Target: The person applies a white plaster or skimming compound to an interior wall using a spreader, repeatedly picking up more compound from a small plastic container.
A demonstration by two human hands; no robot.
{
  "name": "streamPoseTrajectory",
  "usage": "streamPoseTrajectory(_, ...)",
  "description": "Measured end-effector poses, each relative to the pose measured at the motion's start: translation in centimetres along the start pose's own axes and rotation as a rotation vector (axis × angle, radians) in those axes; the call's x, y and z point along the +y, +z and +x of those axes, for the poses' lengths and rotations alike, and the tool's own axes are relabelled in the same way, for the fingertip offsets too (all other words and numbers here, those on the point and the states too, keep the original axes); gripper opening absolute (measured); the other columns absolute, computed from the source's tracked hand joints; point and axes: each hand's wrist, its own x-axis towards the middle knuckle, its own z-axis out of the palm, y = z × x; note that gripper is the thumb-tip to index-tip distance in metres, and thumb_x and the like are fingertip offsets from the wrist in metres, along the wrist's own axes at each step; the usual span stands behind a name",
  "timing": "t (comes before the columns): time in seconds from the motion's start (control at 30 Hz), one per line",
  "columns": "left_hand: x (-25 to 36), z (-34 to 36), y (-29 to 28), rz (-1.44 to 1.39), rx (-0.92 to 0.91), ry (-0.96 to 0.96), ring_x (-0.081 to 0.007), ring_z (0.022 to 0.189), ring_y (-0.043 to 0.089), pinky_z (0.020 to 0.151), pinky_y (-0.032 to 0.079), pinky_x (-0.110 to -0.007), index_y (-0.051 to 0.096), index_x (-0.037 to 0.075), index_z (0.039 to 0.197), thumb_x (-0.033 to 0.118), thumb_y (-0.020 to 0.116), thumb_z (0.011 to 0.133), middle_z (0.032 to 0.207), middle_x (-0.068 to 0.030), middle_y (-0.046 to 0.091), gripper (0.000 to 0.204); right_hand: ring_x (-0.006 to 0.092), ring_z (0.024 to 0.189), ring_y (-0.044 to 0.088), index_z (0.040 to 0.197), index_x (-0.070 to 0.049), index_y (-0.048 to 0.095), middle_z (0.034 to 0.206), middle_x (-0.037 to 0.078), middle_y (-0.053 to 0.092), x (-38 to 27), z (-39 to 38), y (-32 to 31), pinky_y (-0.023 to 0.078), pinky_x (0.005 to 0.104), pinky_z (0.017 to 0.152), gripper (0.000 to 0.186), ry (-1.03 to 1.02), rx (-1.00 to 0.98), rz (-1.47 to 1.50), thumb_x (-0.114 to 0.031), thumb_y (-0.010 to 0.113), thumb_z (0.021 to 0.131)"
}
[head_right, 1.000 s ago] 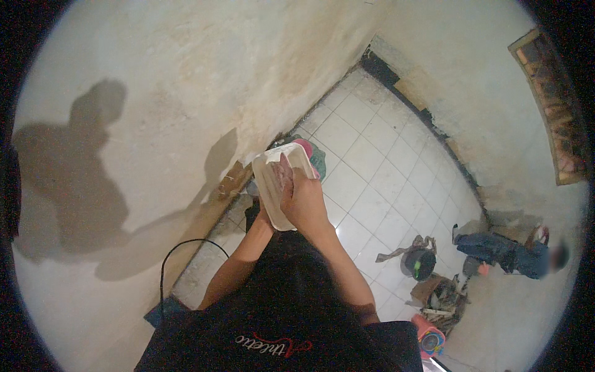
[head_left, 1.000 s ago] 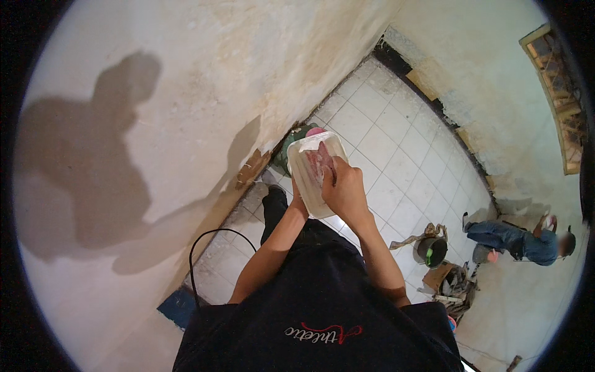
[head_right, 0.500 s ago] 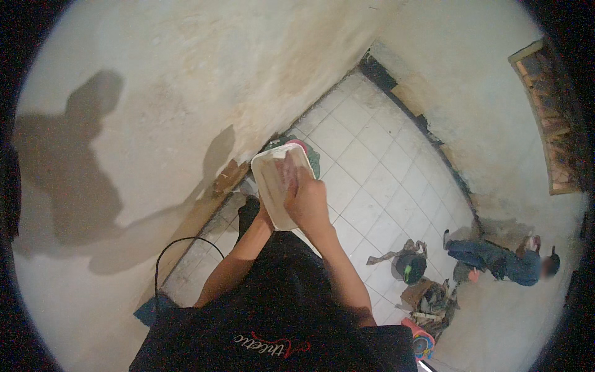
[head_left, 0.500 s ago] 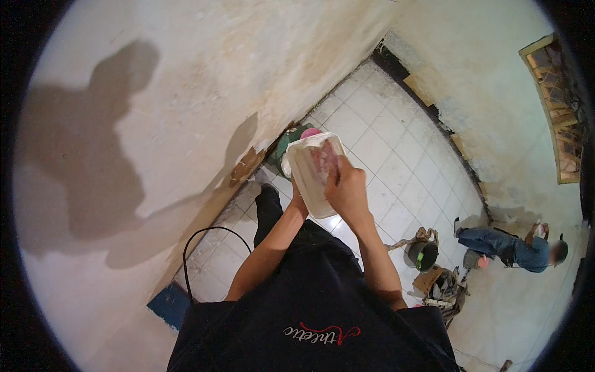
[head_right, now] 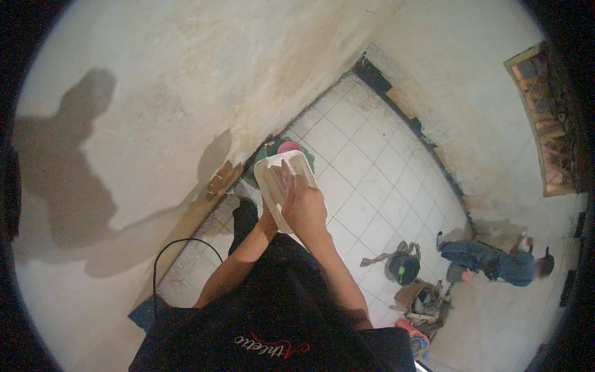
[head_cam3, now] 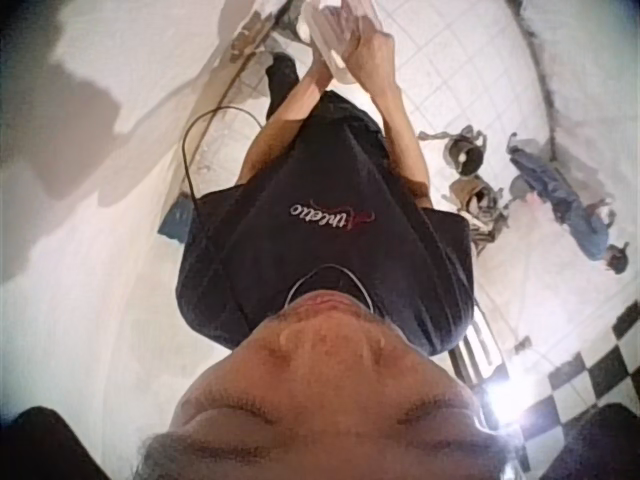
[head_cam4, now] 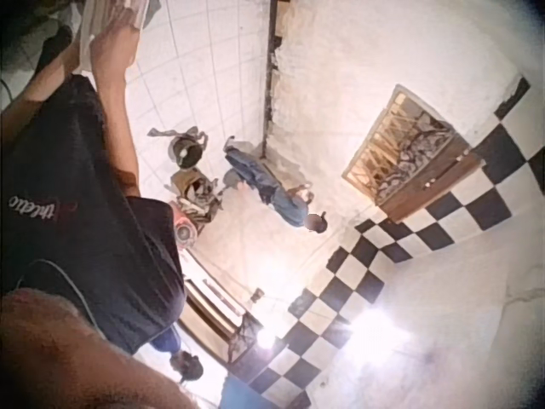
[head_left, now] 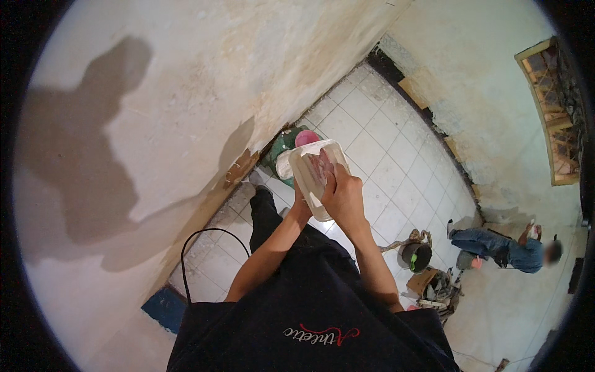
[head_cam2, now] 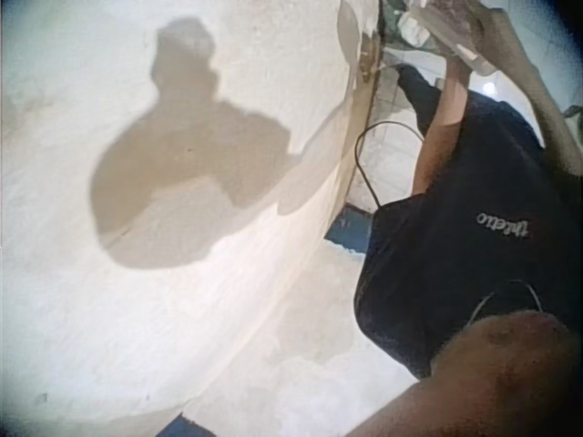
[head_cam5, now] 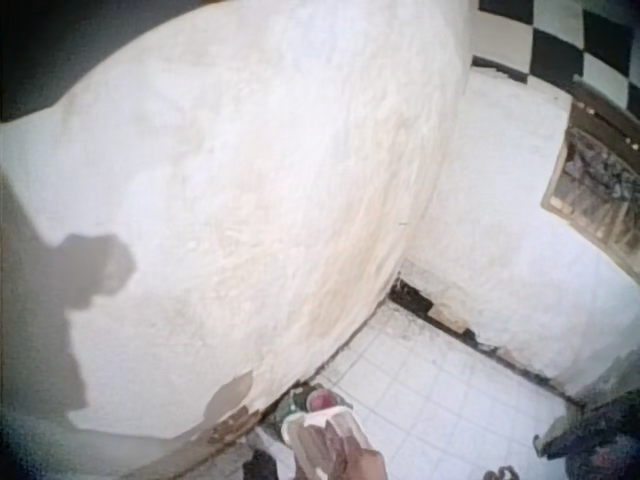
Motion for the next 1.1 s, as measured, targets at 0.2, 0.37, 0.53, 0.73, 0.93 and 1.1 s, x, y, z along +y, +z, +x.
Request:
streamPoseTrajectory(0.2, 0.3, 0.6, -0.1, 0.017, -0.031, 0.009, -0.0239, 0.124, 0.052, 0.106, 0.043, -0.041, 0.042, 0.015, 0.141, 0.056, 0.039, 0.097, 0.137, -0.0065, 0.050, 0.060, 0.0410, 0.062, 0.063, 0.099, 0.004, 0.064, 0.071, 0.026, 0.060, -2.7, 0.9, -2.6, 0.049, 0.0380, 0.055, 0.015, 0.017, 0.020, 0.043, 0.000, 0.055, 0.088)
streamPoseTrajectory(0.37, 0.4, 0.1, 0.0, 0.135, 0.057, 0.066, -0.0241, 0.122, 0.053, 0.103, 0.046, -0.041, 0.042, 0.016, 0.142, 0.063, 0.038, 0.094, 0.138, -0.0068, 0.051, 0.067, 0.0417, 0.071, 0.065, 0.114, 0.001, 0.062, 0.082, 0.025, 0.064, -1.4, -0.7, 0.5, 0.051, 0.0421, 0.062, 0.037, -0.196, -0.015, -0.074, 0.003, 0.062, 0.077)
streamPoseTrajectory(0.53, 0.7, -0.5, 0.0, 0.191, 0.287, 0.013, -0.0263, 0.122, 0.053, 0.102, 0.046, -0.044, 0.042, 0.015, 0.141, 0.068, 0.039, 0.091, 0.138, -0.0072, 0.051, 0.073, 0.0429, 0.078, 0.065, 0.111, 0.007, 0.059, 0.087, 0.027, 0.065, -2.5, -2.2, 2.7, 0.053, 0.0469, 0.070, 0.046, -0.146, -0.090, -0.162, 0.002, 0.068, 0.066)
streamPoseTrajectory(0.73, 1.1, -0.3, -0.8, 0.185, 0.187, 0.067, -0.0269, 0.122, 0.052, 0.102, 0.046, -0.044, 0.042, 0.015, 0.141, 0.070, 0.039, 0.090, 0.138, -0.0075, 0.051, 0.075, 0.0424, 0.078, 0.065, 0.112, 0.008, 0.059, 0.088, 0.027, 0.065, -2.6, -1.5, 1.8, 0.053, 0.0465, 0.069, 0.044, -0.150, -0.073, -0.021, 0.002, 0.065, 0.069)
streamPoseTrajectory(0.93, 1.1, -0.6, -1.1, 0.203, 0.188, 0.085, -0.0274, 0.123, 0.052, 0.102, 0.046, -0.045, 0.042, 0.015, 0.141, 0.071, 0.039, 0.089, 0.138, -0.0078, 0.051, 0.077, 0.0431, 0.077, 0.064, 0.112, 0.006, 0.059, 0.085, 0.026, 0.064, -2.9, -1.5, 2.2, 0.053, 0.0467, 0.068, 0.041, -0.192, -0.028, -0.095, 0.002, 0.061, 0.072)
streamPoseTrajectory(1.1, 1.8, -1.2, -1.6, 0.204, 0.196, 0.078, -0.0279, 0.123, 0.052, 0.102, 0.045, -0.045, 0.042, 0.014, 0.141, 0.072, 0.039, 0.088, 0.138, -0.0080, 0.051, 0.078, 0.0425, 0.077, 0.064, 0.112, 0.006, 0.058, 0.086, 0.025, 0.065, -3.7, -2.5, 3.4, 0.053, 0.0471, 0.070, 0.041, -0.137, -0.124, -0.067, 0.000, 0.062, 0.071)
